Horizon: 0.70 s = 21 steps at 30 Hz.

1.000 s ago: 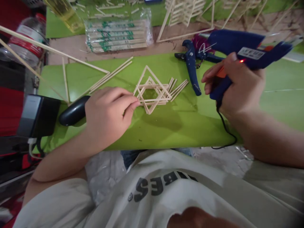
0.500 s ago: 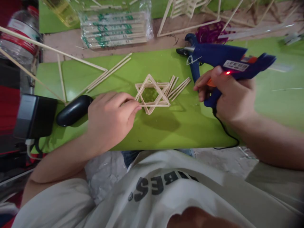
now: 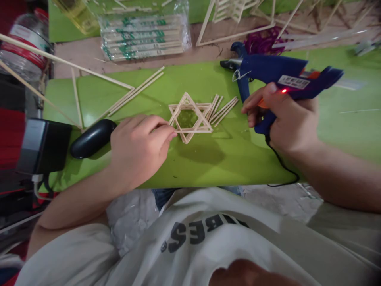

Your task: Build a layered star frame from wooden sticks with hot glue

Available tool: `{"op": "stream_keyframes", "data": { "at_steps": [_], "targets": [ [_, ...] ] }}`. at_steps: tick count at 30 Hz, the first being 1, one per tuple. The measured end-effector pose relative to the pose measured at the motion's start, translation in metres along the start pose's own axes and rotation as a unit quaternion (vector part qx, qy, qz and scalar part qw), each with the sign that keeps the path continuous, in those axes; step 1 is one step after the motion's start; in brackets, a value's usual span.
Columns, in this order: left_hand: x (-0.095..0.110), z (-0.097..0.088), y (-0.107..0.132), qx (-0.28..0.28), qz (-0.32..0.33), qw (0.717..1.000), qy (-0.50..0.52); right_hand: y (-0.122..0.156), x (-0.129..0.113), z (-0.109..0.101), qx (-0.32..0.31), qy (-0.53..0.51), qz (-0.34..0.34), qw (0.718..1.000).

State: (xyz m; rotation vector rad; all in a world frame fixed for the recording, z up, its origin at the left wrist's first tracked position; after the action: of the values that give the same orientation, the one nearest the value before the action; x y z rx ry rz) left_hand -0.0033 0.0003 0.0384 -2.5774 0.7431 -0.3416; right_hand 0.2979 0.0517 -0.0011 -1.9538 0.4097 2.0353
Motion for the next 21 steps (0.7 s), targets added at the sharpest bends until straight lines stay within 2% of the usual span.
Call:
{"op": "stream_keyframes", "data": {
  "at_steps": [21],
  "targets": [
    [-0.0031, 0.0013, 0.0016, 0.012, -0.009, 1.0, 0.027, -0.0003, 0.0011, 0.0018, -0.003, 0.005, 0.006, 1.0]
  ]
}}
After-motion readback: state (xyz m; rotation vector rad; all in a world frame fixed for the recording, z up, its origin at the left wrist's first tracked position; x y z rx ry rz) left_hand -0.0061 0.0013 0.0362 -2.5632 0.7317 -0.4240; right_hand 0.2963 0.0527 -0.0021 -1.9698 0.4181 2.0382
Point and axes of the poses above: each hand's wrist, its own y-axis away from the middle knuckle, its own z-axis out of the palm, x = y × z, the point moved 5 cm from there along -y, towards the middle knuckle, and after that the axes turned 15 degrees about x, right-handed, at the moved point
